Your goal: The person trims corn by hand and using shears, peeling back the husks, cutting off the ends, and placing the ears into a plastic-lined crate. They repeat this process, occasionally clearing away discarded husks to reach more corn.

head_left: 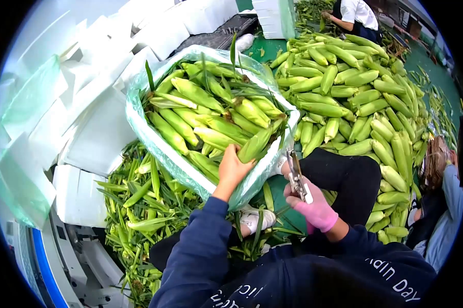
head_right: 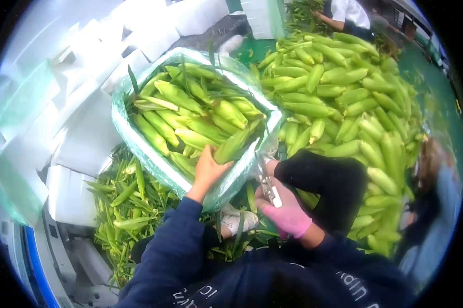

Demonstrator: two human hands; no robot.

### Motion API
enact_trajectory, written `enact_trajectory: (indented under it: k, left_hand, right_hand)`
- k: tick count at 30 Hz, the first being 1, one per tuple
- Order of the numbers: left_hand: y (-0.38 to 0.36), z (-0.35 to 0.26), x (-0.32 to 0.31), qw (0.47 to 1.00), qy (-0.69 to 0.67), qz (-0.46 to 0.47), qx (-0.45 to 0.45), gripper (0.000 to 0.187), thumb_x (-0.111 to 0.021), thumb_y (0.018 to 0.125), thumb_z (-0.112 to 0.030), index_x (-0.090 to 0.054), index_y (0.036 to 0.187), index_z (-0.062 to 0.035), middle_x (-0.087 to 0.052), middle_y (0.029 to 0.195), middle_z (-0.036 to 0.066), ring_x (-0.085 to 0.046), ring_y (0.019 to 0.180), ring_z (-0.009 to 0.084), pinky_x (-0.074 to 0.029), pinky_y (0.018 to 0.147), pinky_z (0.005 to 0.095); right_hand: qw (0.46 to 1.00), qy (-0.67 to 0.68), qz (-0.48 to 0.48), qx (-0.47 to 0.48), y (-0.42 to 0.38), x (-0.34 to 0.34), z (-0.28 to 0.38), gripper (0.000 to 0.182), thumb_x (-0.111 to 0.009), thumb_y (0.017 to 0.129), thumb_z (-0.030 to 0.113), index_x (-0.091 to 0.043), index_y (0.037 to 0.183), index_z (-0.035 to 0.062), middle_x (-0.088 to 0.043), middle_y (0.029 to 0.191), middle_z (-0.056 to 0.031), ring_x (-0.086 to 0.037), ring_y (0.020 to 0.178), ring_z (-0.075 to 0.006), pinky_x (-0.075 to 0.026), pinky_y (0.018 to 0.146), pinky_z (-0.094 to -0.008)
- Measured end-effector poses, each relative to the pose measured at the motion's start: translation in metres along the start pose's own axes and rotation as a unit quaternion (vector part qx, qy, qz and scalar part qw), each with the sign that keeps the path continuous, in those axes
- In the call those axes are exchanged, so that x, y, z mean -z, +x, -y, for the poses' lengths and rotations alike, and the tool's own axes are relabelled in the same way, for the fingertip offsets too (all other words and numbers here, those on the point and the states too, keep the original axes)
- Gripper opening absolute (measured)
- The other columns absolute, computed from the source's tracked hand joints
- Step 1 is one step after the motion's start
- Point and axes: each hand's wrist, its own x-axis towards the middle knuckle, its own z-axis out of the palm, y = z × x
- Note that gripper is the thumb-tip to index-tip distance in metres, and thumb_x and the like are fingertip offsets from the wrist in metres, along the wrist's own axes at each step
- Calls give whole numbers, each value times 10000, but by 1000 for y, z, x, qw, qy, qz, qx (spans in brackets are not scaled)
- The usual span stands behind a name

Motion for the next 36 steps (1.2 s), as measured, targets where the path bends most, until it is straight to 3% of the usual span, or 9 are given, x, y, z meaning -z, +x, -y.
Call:
enact_trajectory:
  k: [4,7,12,18,22,27,31,33,36]
  left_hand:
    - [-58,-37,79,924,-355,-141,-16,674,-710,888,-328,-423,1430,-50,-630,1199,195,-639,1088,367,-526,931,433]
    - [-124,-12,154,699,-711,30,65,632,-562,948,-468,-476,1402,-37,-616,1226,223,-624,1121,372,-523,955,527]
    - [-221,26,181,723,-674,4,155,696,-650,937,-477,-410,1419,-36,-607,1009,128,-667,796,235,-596,671,372]
    - [-287,27,187,831,-497,-10,248,743,-753,870,-435,-426,1399,-29,-629,1015,122,-669,822,214,-575,713,347]
    - [-306,25,173,860,-445,27,246,593,-751,901,-198,-464,1391,-30,-604,1024,42,-633,828,135,-546,754,313]
    - [-324,44,172,757,-584,137,261,667,-780,875,-219,-445,1418,-24,-618,1020,56,-644,844,150,-541,764,319]
    - [-322,48,175,744,-646,34,170,770,-787,828,-398,-447,1391,3,-617,986,102,-658,816,202,-556,738,347]
    - [-317,59,181,676,-711,-134,141,695,-721,874,-459,-468,1356,-27,-616,1020,102,-665,847,237,-563,788,402]
    - [-294,77,204,453,-771,-430,122,499,-634,953,-458,-516,1235,-63,-619,1072,85,-640,1000,262,-481,1029,507]
  right_hand:
    - [999,-23,27,-34,-8,-2,7,608,-685,862,102,-456,1423,53,-581,1057,-37,-551,968,-127,-465,884,-292]
    - [996,-33,63,-50,-3,-17,3,639,-682,845,76,-444,1438,51,-568,1055,-18,-538,947,-117,-451,890,-275]
    - [959,-137,250,3,24,-77,0,759,-753,790,148,-398,1444,-3,-554,1142,-84,-545,1052,-167,-454,933,-312]
    - [836,-243,485,88,66,-155,25,750,-792,760,293,-459,1338,-49,-575,1177,-243,-566,1129,-382,-452,989,-411]
    - [806,-269,498,173,69,-184,23,687,-785,747,310,-489,1257,-42,-565,1203,-253,-543,1157,-401,-443,985,-443]
    - [745,-301,570,173,76,-184,16,443,-753,798,242,-628,1179,53,-638,730,-68,-635,631,-254,-519,611,-340]
    - [834,-85,495,-226,60,-185,30,401,-669,898,160,-571,1255,5,-638,797,-26,-628,694,-111,-526,617,-256]
    - [864,-33,463,-196,58,-185,9,495,-653,887,136,-492,1328,-22,-634,912,-56,-612,747,-118,-527,648,-247]
    - [901,-213,375,-45,39,-185,-6,628,-712,797,127,-457,1357,-1,-615,1039,-51,-586,868,-147,-497,797,-279]
